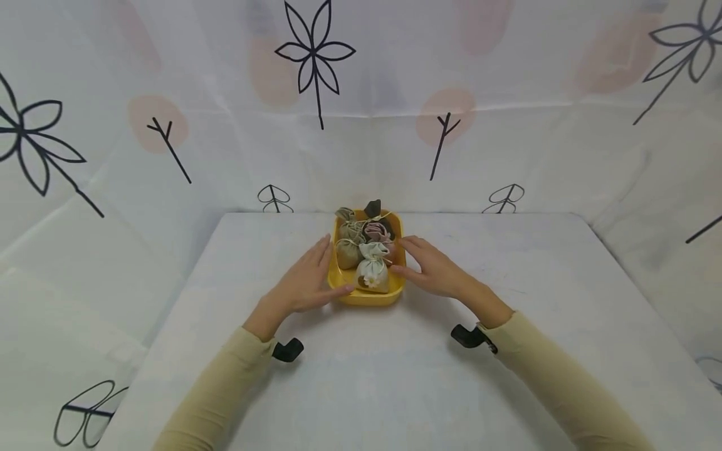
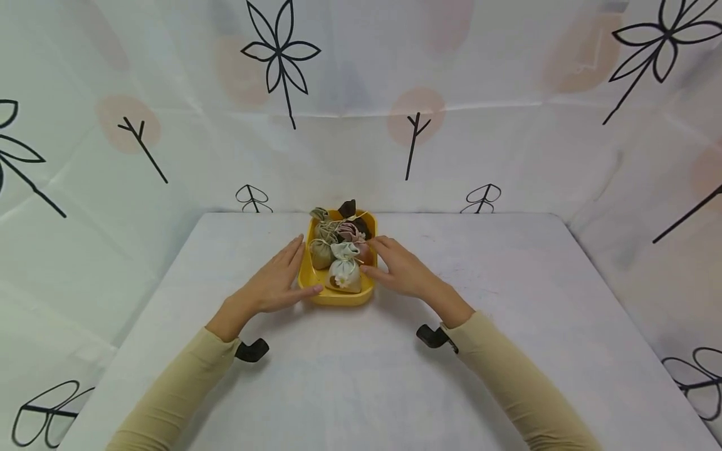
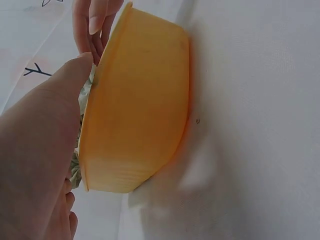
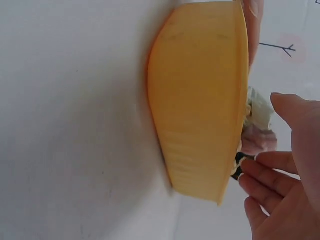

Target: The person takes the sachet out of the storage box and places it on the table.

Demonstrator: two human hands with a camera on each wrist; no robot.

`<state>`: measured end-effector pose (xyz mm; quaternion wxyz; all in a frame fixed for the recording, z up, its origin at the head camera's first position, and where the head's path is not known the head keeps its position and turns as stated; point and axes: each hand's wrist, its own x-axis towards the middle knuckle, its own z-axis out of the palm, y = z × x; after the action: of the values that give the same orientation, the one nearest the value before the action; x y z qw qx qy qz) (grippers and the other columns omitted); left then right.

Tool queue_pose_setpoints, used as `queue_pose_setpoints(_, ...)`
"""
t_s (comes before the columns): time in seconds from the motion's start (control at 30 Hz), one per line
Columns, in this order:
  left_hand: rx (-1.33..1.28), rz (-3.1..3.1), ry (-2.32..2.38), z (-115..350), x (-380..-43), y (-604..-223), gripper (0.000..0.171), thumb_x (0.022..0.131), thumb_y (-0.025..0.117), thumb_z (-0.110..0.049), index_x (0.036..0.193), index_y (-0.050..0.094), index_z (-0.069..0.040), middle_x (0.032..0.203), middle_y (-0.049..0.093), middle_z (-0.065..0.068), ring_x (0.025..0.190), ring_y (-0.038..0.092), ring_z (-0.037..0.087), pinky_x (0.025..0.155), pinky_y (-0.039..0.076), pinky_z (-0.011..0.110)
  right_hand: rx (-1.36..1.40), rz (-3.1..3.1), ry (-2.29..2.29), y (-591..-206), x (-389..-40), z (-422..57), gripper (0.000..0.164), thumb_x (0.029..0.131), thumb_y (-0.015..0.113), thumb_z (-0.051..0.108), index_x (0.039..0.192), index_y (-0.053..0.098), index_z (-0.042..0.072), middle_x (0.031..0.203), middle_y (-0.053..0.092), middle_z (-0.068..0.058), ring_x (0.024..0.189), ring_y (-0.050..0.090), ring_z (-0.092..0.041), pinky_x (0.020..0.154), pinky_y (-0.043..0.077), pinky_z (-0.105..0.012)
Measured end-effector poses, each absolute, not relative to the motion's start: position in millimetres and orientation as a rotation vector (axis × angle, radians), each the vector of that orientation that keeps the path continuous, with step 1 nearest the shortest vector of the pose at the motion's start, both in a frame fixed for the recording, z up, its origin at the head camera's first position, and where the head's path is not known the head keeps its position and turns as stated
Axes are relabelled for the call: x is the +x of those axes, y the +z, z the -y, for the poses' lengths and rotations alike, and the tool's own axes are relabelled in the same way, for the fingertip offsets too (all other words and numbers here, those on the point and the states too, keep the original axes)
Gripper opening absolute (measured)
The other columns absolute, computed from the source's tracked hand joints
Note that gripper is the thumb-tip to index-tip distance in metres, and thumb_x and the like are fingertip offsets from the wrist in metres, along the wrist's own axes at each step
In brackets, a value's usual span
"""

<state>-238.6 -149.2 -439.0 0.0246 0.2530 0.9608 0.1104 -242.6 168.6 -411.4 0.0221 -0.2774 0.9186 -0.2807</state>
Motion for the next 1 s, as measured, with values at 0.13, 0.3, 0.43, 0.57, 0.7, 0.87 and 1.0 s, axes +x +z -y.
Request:
queue_pose_setpoints(0.13,0.748,-2.961,0.370,146,-237,-439,0.125,0.084,0.035,-0.092,0.164,0.003,-0.002,0.172,-0.003,0.013,0.158,0.006,0.029,0.127,0.013,0.042,-0.900,-2.827,-0.926,-415,-247,-160,0.062,0.101,0.066,0.037,0.150,0.050,0.003,0.149,0.050,-0.019,0.138,0.046,-0.038,0.115,0.038,-0.059)
queue_pose_setpoints(0.3,0.721,-2.953,0.396,143,-236,-441,0.127,0.082,0.038,-0.093,0.164,0.002,-0.002,0.172,-0.001,0.014,0.158,0.008,0.029,0.127,0.014,0.042,-0.908,-2.833,-0.967,-422,-254,-149,0.057,0.099,0.069,0.035,0.144,0.057,0.003,0.136,0.061,-0.016,0.127,0.053,-0.034,0.110,0.043,-0.056)
queue_pose_setpoints(0.43,0.713,-2.950,0.416,141,-235,-443,0.127,0.082,0.040,-0.092,0.164,0.002,-0.002,0.172,0.000,0.015,0.158,0.008,0.029,0.127,0.014,0.042,-0.940,-2.854,-1.018,-428,-259,-140,0.032,0.097,0.072,0.029,0.120,0.069,0.007,0.107,0.069,-0.008,0.101,0.059,-0.026,0.092,0.050,-0.045)
queue_pose_setpoints(0.57,0.709,-2.946,0.407,139,-234,-445,0.128,0.082,0.039,-0.093,0.163,0.001,-0.002,0.172,-0.002,0.015,0.158,0.007,0.028,0.127,0.013,0.041,-0.918,-2.838,-1.088,-433,-260,-130,0.018,0.095,0.075,0.024,0.095,0.064,0.010,0.083,0.059,-0.002,0.080,0.052,-0.019,0.071,0.045,-0.034)
queue_pose_setpoints(0.7,0.717,-2.931,0.393,137,-234,-446,0.129,0.081,0.038,-0.094,0.163,0.000,-0.002,0.172,-0.002,0.015,0.158,0.006,0.029,0.127,0.012,0.040,-0.867,-2.830,-1.128,-436,-256,-125,0.019,0.094,0.077,0.021,0.089,0.061,0.010,0.079,0.054,-0.002,0.076,0.048,-0.017,0.066,0.041,-0.030)
queue_pose_setpoints(0.87,0.732,-2.929,0.404,136,-233,-446,0.129,0.082,0.038,-0.093,0.163,-0.001,-0.001,0.172,-0.003,0.016,0.158,0.006,0.030,0.127,0.013,0.041,-0.895,-2.807,-1.168,-434,-255,-123,0.012,0.094,0.077,0.015,0.092,0.066,0.009,0.084,0.059,-0.001,0.078,0.050,-0.015,0.068,0.045,-0.028)
queue_pose_setpoints(1.0,0.725,-2.936,0.412,137,-233,-445,0.128,0.083,0.040,-0.092,0.163,-0.001,-0.002,0.172,-0.003,0.015,0.158,0.006,0.029,0.127,0.014,0.040,-0.936,-2.771,-1.181,-430,-256,-123,0.013,0.094,0.076,0.013,0.090,0.065,0.009,0.085,0.059,-0.001,0.079,0.050,-0.015,0.068,0.045,-0.027)
